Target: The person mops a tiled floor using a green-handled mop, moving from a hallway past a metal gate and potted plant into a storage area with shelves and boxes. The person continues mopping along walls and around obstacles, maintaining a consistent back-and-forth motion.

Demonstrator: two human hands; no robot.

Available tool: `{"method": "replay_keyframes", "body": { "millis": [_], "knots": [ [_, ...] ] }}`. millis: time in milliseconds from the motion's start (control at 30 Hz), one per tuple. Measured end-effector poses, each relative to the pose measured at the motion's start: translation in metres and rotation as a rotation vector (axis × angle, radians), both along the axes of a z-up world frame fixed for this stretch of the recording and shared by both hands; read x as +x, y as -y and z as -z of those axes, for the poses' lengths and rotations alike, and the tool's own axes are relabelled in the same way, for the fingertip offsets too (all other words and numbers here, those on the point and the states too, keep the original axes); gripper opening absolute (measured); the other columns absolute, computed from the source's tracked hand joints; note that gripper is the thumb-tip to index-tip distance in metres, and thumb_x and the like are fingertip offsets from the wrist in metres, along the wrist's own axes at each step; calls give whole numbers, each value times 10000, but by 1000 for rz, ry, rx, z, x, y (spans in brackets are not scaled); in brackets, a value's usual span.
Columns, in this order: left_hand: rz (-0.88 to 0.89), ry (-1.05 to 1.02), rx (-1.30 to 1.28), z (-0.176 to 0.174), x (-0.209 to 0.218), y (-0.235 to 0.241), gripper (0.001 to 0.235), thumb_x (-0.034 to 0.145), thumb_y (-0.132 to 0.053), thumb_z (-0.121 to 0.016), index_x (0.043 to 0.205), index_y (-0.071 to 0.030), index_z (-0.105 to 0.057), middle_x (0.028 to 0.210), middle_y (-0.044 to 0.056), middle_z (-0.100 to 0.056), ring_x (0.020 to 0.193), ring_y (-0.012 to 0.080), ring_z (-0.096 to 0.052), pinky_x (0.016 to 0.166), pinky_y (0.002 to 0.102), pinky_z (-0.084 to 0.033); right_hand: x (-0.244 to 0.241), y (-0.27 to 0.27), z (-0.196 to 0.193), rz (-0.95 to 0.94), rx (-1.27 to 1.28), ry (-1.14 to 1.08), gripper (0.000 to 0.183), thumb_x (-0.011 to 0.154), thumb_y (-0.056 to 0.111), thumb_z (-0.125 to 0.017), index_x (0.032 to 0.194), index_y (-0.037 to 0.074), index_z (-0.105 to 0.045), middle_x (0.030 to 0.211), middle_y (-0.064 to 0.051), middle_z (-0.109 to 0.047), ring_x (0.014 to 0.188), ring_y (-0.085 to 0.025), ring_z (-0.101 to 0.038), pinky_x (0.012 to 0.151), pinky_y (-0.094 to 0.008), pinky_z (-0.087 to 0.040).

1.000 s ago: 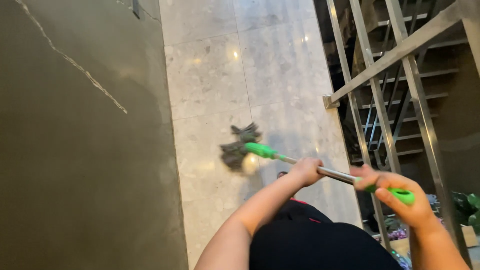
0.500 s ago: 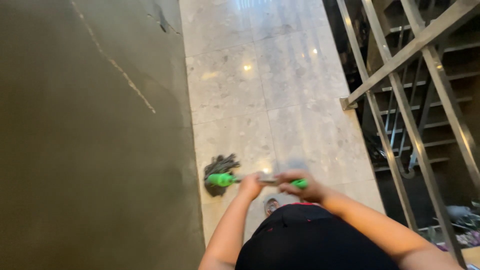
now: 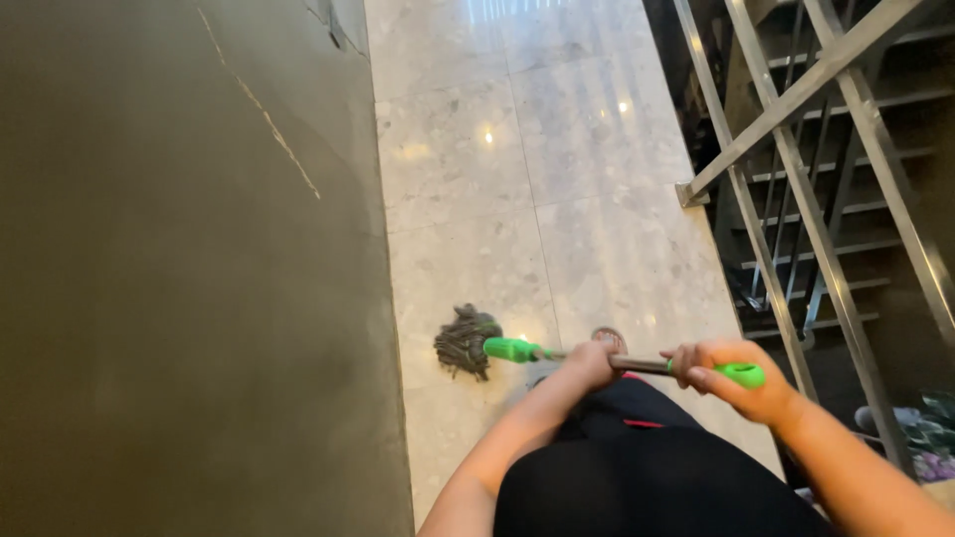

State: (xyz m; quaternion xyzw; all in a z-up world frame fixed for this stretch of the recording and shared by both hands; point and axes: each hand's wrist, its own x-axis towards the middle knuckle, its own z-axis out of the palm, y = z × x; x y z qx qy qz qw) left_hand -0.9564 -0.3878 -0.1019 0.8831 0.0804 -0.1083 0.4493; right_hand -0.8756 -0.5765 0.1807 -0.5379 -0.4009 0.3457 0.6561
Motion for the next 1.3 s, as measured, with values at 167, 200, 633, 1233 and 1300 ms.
{"method": "replay_keyframes", "body": {
  "millis": [167,200,633,1233,1300],
  "knots": [
    [56,-165,169,22,-32,-33,254,835,-370,-718,949,-149,-768,1002,197,-729,960,413,-699,856,495,-566,-16,-13,65,82,-227,22,177,929,118,-639,817,2,-710,765,-103,-714,821,-217,-706,918,-421,-517],
    [23,-175,220,26,-41,-48,289,820,-371,-732,907,-96,-757,988,211,-723,958,413,-697,852,488,-572,-16,-27,79,3,-107,55,195,973,132,-642,821,18,-688,759,-93,-694,741,-209,-683,1131,-446,-508],
    [-245,-264,180,38,-107,-4,376,776,-367,-759,1050,-109,-763,1070,203,-727,1019,379,-709,878,457,-569,-59,38,114,-133,-241,5,179,986,186,-693,942,20,-742,894,-77,-711,854,-147,-625,780,-314,-517],
    [554,101,-39,-33,19,453,232,734,-368,-776,848,-168,-752,904,134,-741,931,357,-704,819,466,-575,-124,425,-33,600,-589,181,47,824,14,-670,781,-4,-664,893,-95,-674,932,-232,-706,911,-404,-522],
    [497,61,-2,-21,16,448,169,750,-317,-745,856,-188,-770,911,122,-757,911,357,-722,832,462,-578,-109,430,-19,432,-434,244,56,863,53,-676,829,8,-671,908,-78,-686,830,-180,-702,1075,-417,-472]
  ]
}}
